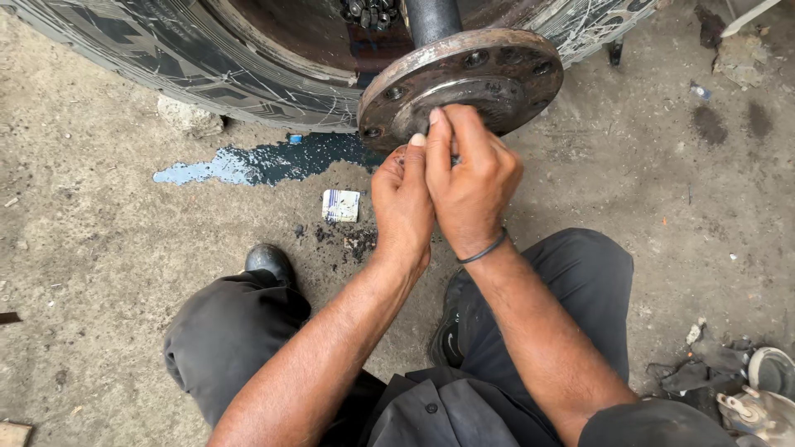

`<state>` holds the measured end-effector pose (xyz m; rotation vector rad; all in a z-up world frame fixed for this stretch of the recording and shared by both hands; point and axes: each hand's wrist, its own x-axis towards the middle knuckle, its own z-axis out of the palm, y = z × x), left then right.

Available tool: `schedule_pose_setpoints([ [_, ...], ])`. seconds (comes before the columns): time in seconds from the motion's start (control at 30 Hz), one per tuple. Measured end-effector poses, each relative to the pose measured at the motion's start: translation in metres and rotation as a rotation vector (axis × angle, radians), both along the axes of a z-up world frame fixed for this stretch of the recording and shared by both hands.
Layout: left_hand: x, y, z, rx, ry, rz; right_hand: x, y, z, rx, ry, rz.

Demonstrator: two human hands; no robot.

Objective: The person wipes and cleans the surface of a metal axle flange by hand using a cloth.

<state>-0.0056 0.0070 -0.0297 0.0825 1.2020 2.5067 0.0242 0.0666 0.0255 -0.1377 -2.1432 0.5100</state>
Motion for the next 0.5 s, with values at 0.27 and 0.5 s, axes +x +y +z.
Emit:
schedule_pose_setpoints([
  [0.27, -0.008, -0.004, 0.003, -0.031, 0.005, -0.014, -0.010, -0.010, 0.000, -0.017, 0.042, -0.066],
  [0.5, -0.011, -0.006, 0.008, -0.093, 0.076, -0.090, -0.004, -0.009, 0.000, -0.006, 0.097, -0.089],
])
